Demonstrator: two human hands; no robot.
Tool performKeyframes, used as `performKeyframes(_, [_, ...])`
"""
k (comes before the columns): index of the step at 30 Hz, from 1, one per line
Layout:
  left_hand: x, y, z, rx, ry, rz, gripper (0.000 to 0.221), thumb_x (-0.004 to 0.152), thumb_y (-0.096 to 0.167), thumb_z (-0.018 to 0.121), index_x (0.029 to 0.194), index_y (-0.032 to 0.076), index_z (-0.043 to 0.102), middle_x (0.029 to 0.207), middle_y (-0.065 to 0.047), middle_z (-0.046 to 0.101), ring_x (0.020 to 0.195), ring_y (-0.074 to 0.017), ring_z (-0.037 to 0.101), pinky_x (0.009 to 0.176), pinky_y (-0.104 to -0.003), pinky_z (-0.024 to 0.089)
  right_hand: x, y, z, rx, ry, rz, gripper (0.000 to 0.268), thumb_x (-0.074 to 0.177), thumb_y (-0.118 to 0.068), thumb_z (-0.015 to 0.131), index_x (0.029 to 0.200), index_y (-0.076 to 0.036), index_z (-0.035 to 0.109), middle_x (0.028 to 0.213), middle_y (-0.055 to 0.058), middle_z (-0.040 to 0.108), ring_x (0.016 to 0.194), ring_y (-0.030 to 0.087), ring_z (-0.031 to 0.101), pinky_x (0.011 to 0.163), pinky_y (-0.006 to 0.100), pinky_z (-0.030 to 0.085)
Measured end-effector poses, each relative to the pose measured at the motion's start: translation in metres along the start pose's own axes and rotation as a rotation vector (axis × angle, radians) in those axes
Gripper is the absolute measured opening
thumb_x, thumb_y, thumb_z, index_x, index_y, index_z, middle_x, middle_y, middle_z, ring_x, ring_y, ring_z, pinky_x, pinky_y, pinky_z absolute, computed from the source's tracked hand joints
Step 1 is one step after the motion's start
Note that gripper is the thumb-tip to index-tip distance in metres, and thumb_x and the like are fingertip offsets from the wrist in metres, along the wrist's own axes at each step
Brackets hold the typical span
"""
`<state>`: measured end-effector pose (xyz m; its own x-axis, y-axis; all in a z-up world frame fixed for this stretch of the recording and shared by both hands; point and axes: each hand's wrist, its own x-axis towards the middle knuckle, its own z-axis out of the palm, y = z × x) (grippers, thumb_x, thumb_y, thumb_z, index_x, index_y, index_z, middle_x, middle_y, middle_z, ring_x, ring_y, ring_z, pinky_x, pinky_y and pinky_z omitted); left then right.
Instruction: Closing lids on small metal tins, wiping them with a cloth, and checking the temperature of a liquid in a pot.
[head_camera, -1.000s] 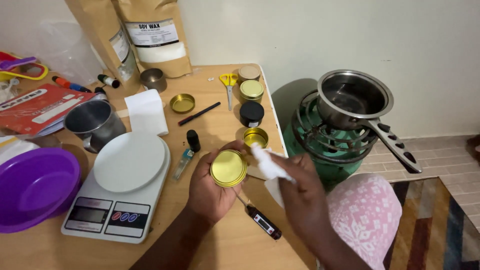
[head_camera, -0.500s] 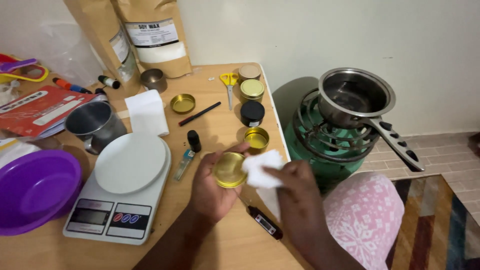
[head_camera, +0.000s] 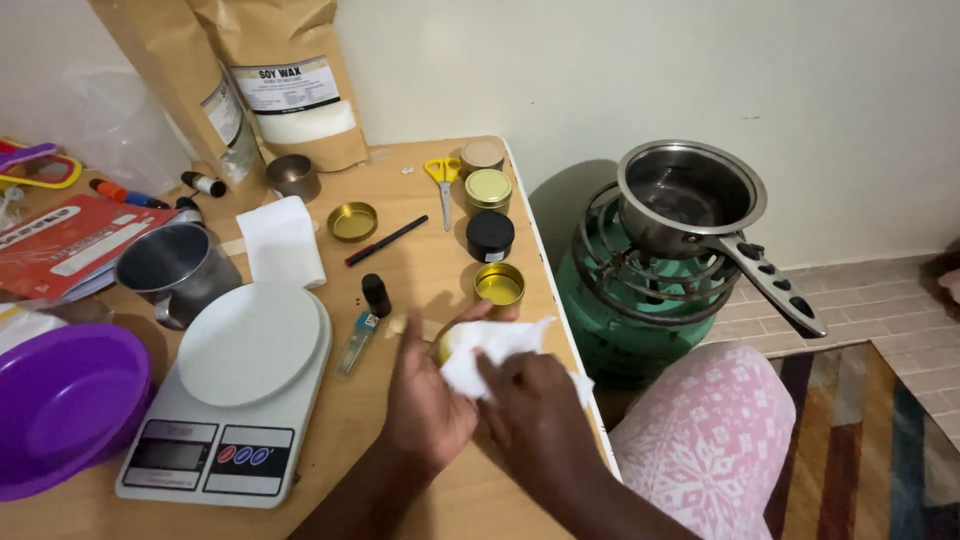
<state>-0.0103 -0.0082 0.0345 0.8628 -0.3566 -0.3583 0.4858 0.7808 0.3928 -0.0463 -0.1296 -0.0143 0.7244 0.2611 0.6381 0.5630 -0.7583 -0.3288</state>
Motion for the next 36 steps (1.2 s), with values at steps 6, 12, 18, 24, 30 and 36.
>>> performKeyframes(6, [0.009,0.003,-0.022,-0.003,-0.104,0.029,0.081,0.086,0.065,0.028,0.114,-0.005,0.058,0.122,-0.026,0.059,0.121,-0.0344,0.052,0.108,-0.043,0.033,-0.002,-0.029,-0.010,-0.057,-0.226,-0.108,0.055,0.085,-0.014,0.047,0.140,-0.009,0.043,0.113,0.010,0.047,0.090,0.034,0.046,0.084,0.041,0.037])
performKeyframes(12, [0.002,0.008,-0.011,0.004,-0.044,0.078,0.092,0.080,0.070,0.025,0.118,-0.008,0.055,0.122,-0.032,0.056,0.117,-0.0401,0.052,0.101,-0.049,0.039,-0.001,-0.031,0.004,-0.398,-0.214,0.009,0.070,0.073,-0.012,0.052,0.139,0.005,0.037,0.099,0.011,0.053,0.078,0.031,0.049,0.061,0.041,0.042])
performKeyframes(18, [0.018,0.006,-0.040,-0.011,-0.192,0.084,0.095,0.081,0.075,0.025,0.109,-0.010,0.059,0.113,-0.029,0.061,0.110,-0.0402,0.056,0.101,-0.049,0.038,0.003,-0.045,0.000,-0.358,-0.300,-0.103,0.072,0.074,-0.017,0.052,0.143,-0.006,0.037,0.095,0.003,0.050,0.078,0.027,0.048,0.057,0.039,0.038])
performKeyframes(24, [0.020,-0.004,-0.038,-0.083,-0.066,0.076,0.078,0.083,0.068,0.043,0.100,-0.006,0.062,0.088,-0.021,0.065,0.083,-0.0297,0.063,0.079,-0.037,0.051,0.004,-0.046,0.007,-0.778,-0.250,0.107,0.077,0.072,-0.023,0.052,0.141,0.005,0.034,0.088,0.003,0.050,0.076,0.023,0.050,0.060,0.033,0.042])
performKeyframes(30, [0.008,0.045,-0.016,-0.155,-0.134,0.296,0.086,0.080,0.060,0.039,0.122,-0.013,0.049,0.119,-0.031,0.055,0.113,-0.0363,0.053,0.099,-0.044,0.041,-0.026,-0.027,0.016,-0.146,-0.550,0.006,0.066,0.061,-0.031,0.065,0.123,-0.013,0.056,0.096,0.011,0.053,0.078,0.039,0.051,0.057,0.053,0.040])
performKeyframes(36, [0.007,0.060,-0.020,-0.225,-0.209,0.215,0.078,0.084,0.057,0.040,0.129,-0.006,0.047,0.131,-0.024,0.051,0.125,-0.0350,0.047,0.108,-0.046,0.034,0.013,-0.045,-0.018,0.403,-0.187,0.022,0.027,0.087,-0.022,0.061,0.107,-0.004,0.062,0.097,0.015,0.064,0.085,0.033,0.059,0.074,0.041,0.044])
